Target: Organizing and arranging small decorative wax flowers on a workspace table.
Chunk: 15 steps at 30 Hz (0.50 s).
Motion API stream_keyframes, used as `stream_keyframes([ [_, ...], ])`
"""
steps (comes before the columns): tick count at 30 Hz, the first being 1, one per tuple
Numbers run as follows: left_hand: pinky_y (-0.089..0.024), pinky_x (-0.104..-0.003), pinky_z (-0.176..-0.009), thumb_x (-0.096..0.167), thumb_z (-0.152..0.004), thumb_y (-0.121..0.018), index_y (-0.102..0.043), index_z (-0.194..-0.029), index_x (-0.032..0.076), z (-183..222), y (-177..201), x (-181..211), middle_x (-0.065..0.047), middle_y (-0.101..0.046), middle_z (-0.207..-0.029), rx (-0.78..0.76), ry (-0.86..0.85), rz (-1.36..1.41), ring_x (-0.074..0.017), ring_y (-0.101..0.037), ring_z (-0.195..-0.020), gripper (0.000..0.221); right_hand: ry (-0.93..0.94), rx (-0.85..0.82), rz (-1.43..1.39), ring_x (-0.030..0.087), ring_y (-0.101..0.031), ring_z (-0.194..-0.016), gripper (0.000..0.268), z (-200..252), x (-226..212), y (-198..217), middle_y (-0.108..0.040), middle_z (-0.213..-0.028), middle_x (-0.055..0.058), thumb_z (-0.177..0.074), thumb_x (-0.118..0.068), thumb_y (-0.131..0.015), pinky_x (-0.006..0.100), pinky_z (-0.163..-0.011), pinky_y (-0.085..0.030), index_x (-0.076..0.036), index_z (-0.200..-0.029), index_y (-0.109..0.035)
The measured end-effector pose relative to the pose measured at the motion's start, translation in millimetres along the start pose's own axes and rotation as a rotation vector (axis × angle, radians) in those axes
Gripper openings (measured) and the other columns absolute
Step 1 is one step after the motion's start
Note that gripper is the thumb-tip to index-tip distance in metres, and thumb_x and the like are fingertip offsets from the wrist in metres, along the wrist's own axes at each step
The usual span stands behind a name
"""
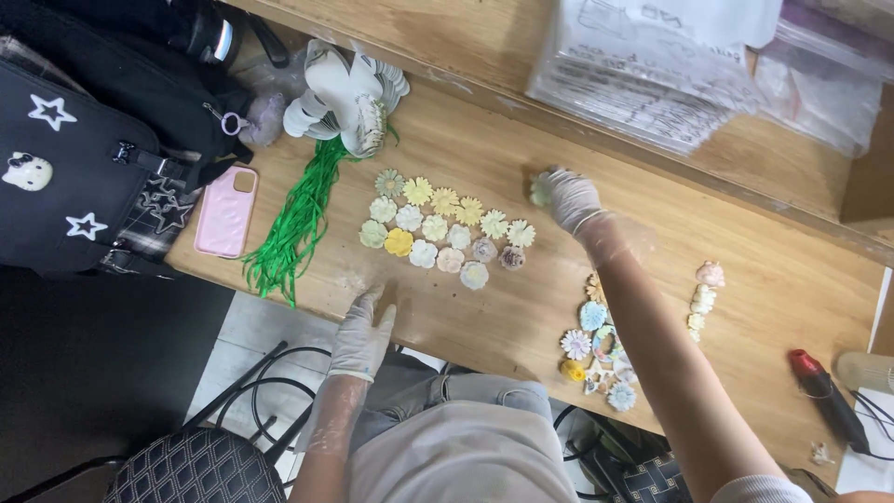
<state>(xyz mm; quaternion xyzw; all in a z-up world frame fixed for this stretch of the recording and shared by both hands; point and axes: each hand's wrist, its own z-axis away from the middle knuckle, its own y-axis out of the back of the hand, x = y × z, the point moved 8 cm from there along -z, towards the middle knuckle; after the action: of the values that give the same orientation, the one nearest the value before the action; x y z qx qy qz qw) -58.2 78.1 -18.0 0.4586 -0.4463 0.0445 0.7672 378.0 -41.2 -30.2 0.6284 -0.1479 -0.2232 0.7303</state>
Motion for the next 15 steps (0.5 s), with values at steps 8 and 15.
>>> stream_keyframes([
  [8,-0.049,-0.04,-0.105,0.018,-0.09,-0.071,-0.058,-0.137,0.007,28,0,-54,-0.017,-0.066,-0.134,-0.015,0.139,0.06,-0.032,-0.063,-0.125,0.051,0.211,-0.085,0.203,0.031,-0.067,-0.102,0.041,-50,-111,48,-0.069,-0.109,0.014,-0.082,-0.031,-0.073,0.046,-0.083,-0.054,-0.013,-0.118,-0.067],
  [15,-0.053,-0.039,-0.1,0.018,-0.089,-0.071,-0.057,-0.139,0.013,35,10,-72,-0.015,-0.065,-0.136,0.068,0.322,0.188,-0.0311,-0.065,-0.121,0.052,0.294,0.051,-0.274,0.038,-0.064,-0.103,0.047,-133,-187,10,-0.067,-0.112,0.017,-0.085,-0.034,-0.074,0.048,-0.087,-0.052,-0.019,-0.128,-0.065],
])
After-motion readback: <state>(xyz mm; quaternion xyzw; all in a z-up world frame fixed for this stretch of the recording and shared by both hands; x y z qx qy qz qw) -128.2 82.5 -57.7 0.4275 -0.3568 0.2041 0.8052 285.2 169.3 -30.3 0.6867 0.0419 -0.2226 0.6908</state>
